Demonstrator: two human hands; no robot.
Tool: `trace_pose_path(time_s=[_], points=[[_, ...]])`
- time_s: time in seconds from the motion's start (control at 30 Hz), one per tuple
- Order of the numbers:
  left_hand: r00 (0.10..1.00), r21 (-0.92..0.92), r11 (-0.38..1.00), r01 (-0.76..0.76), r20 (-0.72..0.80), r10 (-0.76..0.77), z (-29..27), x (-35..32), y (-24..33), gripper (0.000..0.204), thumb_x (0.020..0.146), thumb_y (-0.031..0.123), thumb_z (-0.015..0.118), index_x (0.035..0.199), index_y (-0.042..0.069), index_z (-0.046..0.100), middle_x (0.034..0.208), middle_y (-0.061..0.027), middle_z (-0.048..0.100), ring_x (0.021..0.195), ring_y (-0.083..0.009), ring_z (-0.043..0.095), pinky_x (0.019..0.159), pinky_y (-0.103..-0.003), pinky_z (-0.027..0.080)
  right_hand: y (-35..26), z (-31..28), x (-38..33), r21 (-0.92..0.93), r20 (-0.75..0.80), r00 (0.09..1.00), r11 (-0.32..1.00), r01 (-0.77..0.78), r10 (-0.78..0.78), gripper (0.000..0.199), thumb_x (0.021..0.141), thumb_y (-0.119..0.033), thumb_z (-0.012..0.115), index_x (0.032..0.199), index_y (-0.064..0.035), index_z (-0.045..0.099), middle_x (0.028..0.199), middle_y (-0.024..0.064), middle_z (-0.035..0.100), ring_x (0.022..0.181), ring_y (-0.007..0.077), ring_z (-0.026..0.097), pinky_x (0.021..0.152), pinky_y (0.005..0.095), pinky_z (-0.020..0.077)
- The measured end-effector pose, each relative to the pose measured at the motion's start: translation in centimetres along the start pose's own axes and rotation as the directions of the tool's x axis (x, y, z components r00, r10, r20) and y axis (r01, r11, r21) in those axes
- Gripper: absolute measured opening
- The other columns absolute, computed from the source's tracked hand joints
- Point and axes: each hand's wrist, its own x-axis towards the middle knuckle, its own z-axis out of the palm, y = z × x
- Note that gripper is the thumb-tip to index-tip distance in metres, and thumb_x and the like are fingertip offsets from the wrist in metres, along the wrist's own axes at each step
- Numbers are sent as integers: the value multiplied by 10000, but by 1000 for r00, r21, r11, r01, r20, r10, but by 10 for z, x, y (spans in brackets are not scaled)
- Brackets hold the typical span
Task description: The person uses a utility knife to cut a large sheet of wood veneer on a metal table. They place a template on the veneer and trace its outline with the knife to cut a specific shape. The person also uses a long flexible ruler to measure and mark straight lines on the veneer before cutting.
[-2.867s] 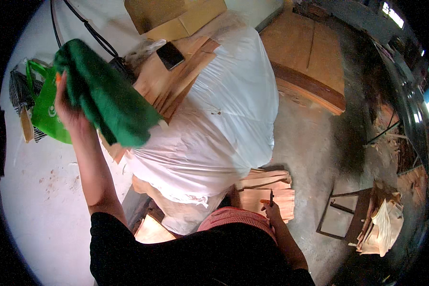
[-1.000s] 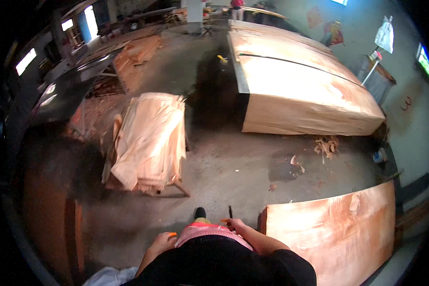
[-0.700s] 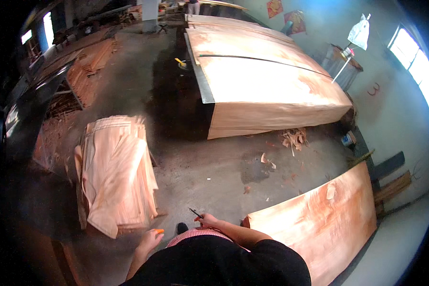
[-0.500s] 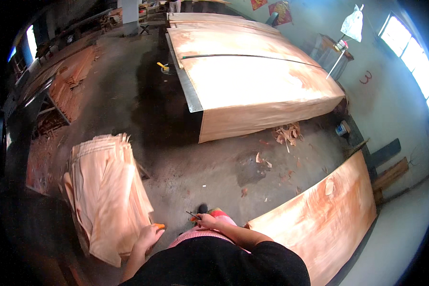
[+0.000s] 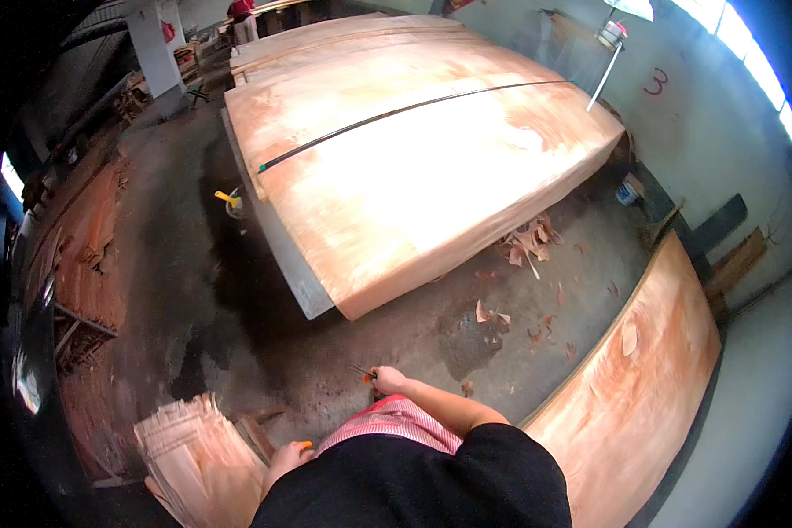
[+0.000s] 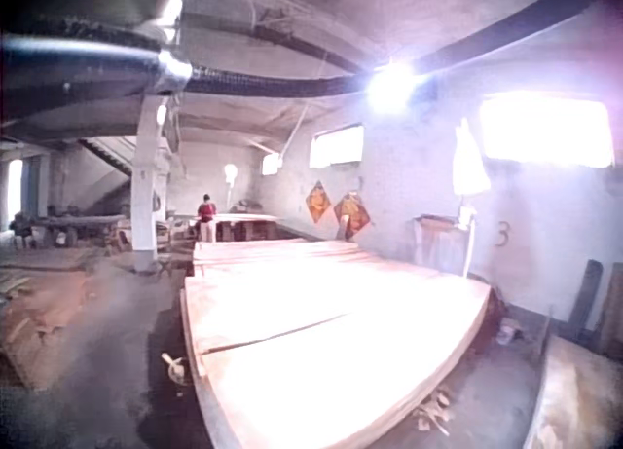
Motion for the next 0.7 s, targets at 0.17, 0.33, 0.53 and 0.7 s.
trace_pose_path(time_s=[0.17, 0.33, 0.53, 0.7], points=[[971, -56, 986, -155, -190, 142, -67, 78, 3, 298, 741, 292, 531, 939, 75, 582, 910, -150, 563, 835, -298, 537, 726, -354, 431, -8, -58, 61, 282, -82, 996, 959, -8, 32, 238, 753, -104, 434, 960, -95, 552, 629, 35, 576, 593, 130, 552, 563, 264, 431], [956, -90, 967, -240, -195, 219, -130, 164, -17, 259, 743, 238, 533, 915, 51, 586, 889, -147, 572, 805, -290, 548, 707, -341, 437, -37, -96, 114, 459, -206, 976, 888, 36, 68, 263, 752, -67, 420, 978, -100, 551, 621, 3, 535, 554, 89, 488, 520, 234, 399], [825, -560, 641, -525, -519, 222, -220, 339, -55, 248, 794, 103, 515, 1023, 8, 524, 876, -108, 585, 752, -130, 569, 641, -243, 457, -82, -147, 187, 693, -372, 928, 671, 263, 20, 322, 764, 45, 355, 1026, -33, 526, 796, 33, 523, 643, 109, 504, 593, 222, 418], [652, -152, 753, -640, -626, 427, -374, 485, -31, 287, 787, 161, 507, 1012, -16, 497, 1027, -156, 519, 929, -297, 505, 785, -328, 410, -144, -176, 246, 660, -559, 812, 682, 316, 165, 335, 763, 89, 337, 1038, -17, 494, 939, 60, 543, 657, 100, 493, 625, 216, 409]])
